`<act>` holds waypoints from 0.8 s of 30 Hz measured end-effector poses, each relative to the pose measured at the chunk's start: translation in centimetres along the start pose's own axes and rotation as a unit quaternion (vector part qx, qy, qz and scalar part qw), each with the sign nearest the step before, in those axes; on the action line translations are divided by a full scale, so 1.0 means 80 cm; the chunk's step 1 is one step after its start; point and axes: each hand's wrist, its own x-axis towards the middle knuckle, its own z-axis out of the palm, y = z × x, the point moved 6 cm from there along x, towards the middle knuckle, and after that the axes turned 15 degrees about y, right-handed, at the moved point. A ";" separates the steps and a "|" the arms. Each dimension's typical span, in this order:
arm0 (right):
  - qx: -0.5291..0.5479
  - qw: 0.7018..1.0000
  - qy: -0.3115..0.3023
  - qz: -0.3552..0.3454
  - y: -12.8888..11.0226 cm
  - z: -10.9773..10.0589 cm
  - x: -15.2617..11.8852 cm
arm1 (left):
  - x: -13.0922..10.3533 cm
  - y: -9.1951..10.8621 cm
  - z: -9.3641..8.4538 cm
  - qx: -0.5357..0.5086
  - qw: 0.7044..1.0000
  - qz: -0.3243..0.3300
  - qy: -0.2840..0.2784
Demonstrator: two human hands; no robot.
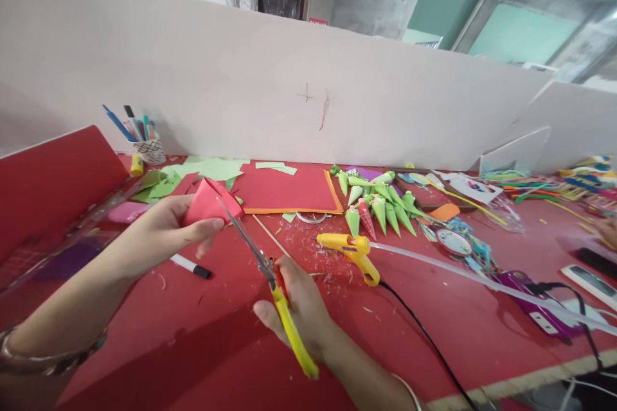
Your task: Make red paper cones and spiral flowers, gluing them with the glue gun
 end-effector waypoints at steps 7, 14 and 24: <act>0.010 1.000 -0.003 0.006 -0.002 -0.002 0.003 | -0.004 -0.013 -0.001 0.028 0.997 -0.068 0.006; 0.007 1.000 -0.015 0.026 -0.007 -0.005 0.003 | -0.003 -0.012 0.003 0.049 0.996 -0.071 -0.008; -0.004 0.999 -0.026 0.042 -0.004 -0.005 0.003 | -0.003 -0.009 0.001 0.061 0.995 -0.074 -0.023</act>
